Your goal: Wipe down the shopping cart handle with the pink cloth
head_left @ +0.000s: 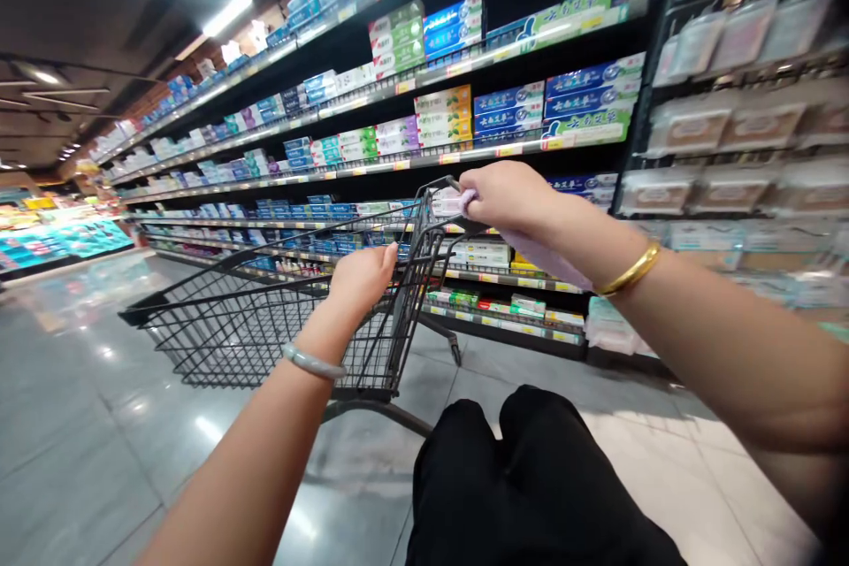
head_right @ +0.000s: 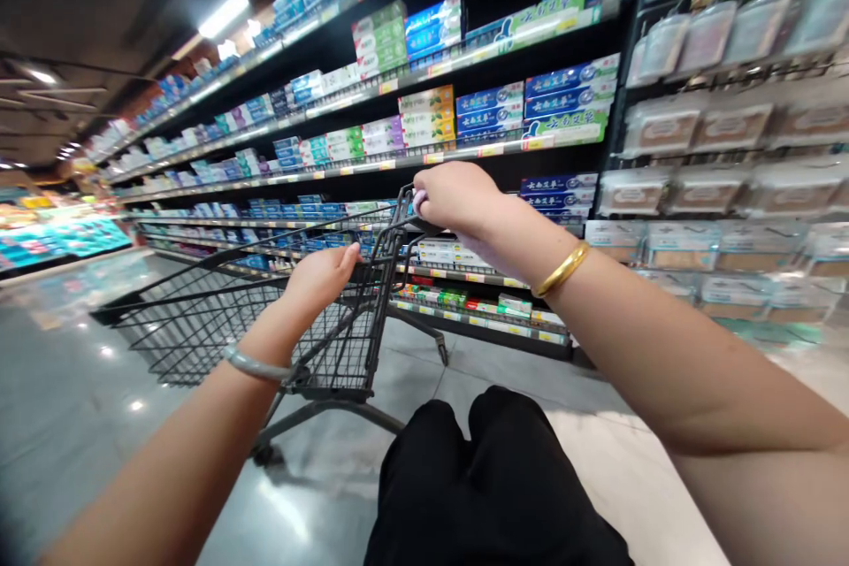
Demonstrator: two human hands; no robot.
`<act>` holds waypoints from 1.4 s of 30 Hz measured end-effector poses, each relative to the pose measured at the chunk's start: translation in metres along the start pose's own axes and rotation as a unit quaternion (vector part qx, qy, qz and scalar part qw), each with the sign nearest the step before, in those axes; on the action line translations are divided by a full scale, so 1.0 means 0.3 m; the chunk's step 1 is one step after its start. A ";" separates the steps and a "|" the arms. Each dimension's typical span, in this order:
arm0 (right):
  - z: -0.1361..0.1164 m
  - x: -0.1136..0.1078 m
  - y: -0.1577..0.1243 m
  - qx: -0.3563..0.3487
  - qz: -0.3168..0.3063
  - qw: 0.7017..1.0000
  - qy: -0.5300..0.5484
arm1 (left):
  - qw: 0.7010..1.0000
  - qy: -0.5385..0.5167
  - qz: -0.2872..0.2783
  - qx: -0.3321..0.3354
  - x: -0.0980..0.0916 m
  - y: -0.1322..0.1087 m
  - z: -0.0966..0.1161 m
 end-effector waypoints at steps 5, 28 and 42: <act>0.015 0.061 -0.058 0.006 0.090 0.995 -0.049 | 0.997 0.070 -0.034 0.003 0.037 0.011 0.063; 0.122 0.258 -0.122 -0.049 0.311 0.942 0.114 | 0.991 0.106 -0.027 0.079 0.053 0.072 0.231; 0.053 0.418 -0.151 0.056 0.497 0.852 0.156 | 0.989 0.106 0.097 0.045 0.100 0.017 0.319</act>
Point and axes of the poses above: each hand's wrist, its own y-axis towards the middle knuckle, its own x-axis out of the palm, z = x × y, the point moved 2 cm from there along y, towards the middle knuckle, and after that the axes turned 7 degrees about -z, right-handed, at the moved point
